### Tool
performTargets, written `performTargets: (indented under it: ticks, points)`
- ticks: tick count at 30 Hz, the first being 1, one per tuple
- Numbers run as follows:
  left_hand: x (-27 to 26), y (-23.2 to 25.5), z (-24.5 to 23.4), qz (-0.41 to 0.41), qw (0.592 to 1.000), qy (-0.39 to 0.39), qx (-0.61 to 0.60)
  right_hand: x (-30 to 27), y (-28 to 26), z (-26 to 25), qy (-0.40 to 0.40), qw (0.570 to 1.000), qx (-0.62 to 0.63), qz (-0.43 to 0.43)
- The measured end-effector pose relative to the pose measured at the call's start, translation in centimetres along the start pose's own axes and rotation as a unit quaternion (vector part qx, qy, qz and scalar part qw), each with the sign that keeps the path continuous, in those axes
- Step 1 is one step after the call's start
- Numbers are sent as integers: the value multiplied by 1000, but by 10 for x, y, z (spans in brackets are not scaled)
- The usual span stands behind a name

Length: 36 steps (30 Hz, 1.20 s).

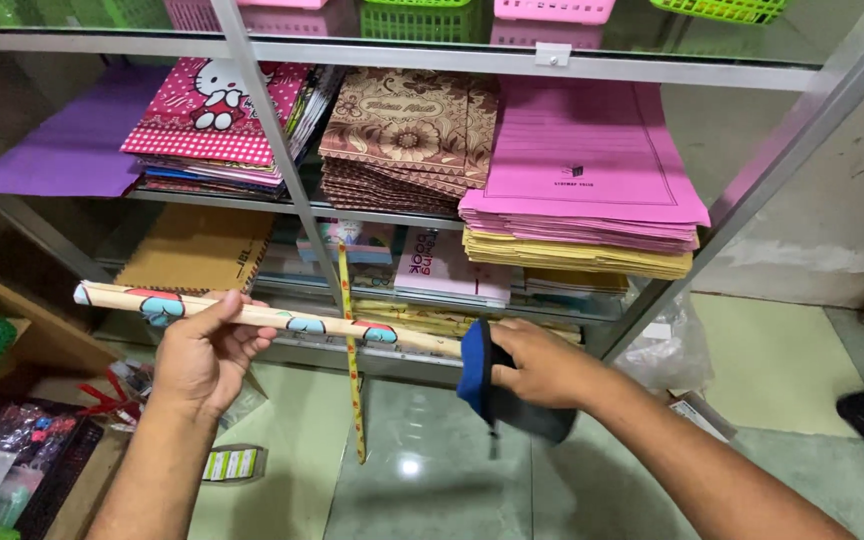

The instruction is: The person wipes several long, patterned sticks with a blue cloth, handling them one by one. They then place the sticks into a shelf compartment and subsequently retrieve a bundle of clear plastic tubes from the same area.

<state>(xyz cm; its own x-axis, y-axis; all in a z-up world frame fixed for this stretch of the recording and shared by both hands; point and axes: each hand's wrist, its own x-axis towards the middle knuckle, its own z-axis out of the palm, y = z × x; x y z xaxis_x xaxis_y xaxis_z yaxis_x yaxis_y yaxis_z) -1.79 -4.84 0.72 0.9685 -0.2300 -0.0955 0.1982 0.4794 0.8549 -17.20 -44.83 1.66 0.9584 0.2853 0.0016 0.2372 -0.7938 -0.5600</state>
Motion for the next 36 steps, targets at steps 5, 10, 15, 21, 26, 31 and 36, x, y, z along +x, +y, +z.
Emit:
performTargets:
  ticks: [5,10,15,21,26,31,36]
  points:
    - [-6,14,0,-4,999,-20,-26,7,12,11,9,999,37,-4]
    - [-10,15,2,4,999,-43,-22,1,11,21,27,998,29,-38]
    - [-16,18,9,23,999,29,35,-10,-7,25,52,997,-11,-48]
    - [-13,17,-7,28,996,73,42,-14,-13,23,63,994,29,-80]
    - [-20,20,2,28,997,55,55,-14,-6,11,35,996,78,-6]
    - [-19,4,1,25,998,37,50,-19,9,9,19,992,115,46]
    - [5,-90,2,-67,991,112,41,-35,61,-4,-86,987,23,134]
